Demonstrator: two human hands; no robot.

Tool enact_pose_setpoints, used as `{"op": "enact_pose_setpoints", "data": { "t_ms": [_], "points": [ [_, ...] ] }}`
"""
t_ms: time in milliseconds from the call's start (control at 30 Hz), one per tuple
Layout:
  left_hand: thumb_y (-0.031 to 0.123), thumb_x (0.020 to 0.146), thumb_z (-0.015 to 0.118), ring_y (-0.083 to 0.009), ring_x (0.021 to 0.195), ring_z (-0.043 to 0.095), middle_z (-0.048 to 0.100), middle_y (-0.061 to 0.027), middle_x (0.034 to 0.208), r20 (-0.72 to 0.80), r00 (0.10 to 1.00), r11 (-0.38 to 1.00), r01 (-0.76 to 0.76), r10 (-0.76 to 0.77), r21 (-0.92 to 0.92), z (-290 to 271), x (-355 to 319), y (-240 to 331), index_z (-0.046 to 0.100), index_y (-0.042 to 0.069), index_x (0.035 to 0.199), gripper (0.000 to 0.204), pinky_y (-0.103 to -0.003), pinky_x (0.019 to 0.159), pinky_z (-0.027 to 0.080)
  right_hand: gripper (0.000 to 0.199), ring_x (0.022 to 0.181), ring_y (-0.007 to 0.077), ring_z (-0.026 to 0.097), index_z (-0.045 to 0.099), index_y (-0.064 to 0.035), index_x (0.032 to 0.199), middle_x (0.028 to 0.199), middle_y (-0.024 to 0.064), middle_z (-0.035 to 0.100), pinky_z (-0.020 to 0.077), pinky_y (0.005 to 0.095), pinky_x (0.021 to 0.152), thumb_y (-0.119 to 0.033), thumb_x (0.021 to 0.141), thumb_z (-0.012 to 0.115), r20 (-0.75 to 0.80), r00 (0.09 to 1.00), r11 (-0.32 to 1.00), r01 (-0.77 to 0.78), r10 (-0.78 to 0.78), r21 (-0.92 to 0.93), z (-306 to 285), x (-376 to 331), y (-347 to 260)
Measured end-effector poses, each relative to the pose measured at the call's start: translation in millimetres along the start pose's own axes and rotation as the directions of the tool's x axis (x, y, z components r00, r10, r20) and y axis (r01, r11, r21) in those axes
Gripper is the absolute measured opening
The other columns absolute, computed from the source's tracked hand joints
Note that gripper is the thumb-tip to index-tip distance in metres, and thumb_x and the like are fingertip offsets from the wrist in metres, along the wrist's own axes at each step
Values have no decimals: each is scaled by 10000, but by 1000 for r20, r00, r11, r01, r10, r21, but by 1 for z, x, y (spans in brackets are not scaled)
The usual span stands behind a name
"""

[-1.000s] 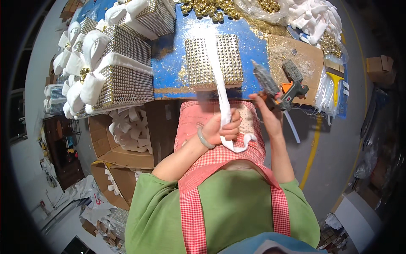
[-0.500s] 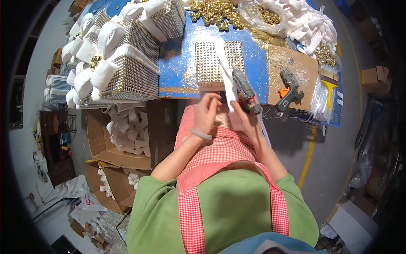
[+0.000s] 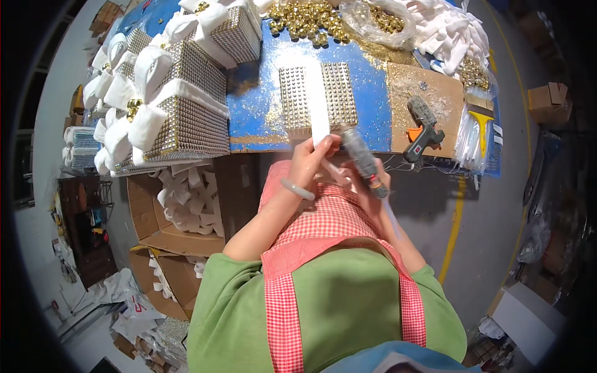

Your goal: The recorder is assembling decorative gift boxes by gluing white ribbons and gold ornaments onto them using a hot glue gun.

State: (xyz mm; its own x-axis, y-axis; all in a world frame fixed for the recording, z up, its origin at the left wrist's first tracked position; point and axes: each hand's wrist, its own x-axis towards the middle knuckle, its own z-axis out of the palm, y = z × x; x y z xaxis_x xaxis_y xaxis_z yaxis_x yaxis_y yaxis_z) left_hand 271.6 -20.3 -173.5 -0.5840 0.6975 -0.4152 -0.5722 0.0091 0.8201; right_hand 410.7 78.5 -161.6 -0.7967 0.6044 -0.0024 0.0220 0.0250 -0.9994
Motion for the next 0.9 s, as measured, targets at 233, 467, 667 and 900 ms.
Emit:
{"op": "enact_pose_setpoints", "data": {
  "t_ms": [233,467,667,900],
  "points": [
    [210,962,499,-136,961,610,658,-91,983,201,979,982,-53,16,181,14,-51,53,577,-26,1140,305,-272,809,496,223,730,103,612,553,-21,1071,913,69,652,512,254,661,-197,933,558,-36,976,976,-215,214,-22,-49,28,-31],
    [86,915,526,-132,891,625,668,-80,948,444,853,838,-439,276,323,20,-38,160,624,-15,1083,219,-276,798,505,209,722,108,591,550,-27,1064,966,78,649,477,236,621,-194,939,538,181,975,975,-92,130,-201,-76,77,-74],
    [195,913,589,-81,789,594,659,-17,855,533,712,604,-689,458,401,27,6,243,641,1,1065,252,-221,706,479,213,712,113,598,537,-22,1088,906,62,645,498,265,630,-73,886,580,253,967,985,57,-14,-161,-62,110,-118],
    [327,889,622,-6,563,538,618,17,652,359,797,578,-600,485,552,19,34,280,690,35,986,316,-149,464,381,256,816,240,609,581,-1,1010,891,106,611,474,315,735,-58,774,664,315,839,781,535,-444,-322,-43,127,-147]
  ]
}}
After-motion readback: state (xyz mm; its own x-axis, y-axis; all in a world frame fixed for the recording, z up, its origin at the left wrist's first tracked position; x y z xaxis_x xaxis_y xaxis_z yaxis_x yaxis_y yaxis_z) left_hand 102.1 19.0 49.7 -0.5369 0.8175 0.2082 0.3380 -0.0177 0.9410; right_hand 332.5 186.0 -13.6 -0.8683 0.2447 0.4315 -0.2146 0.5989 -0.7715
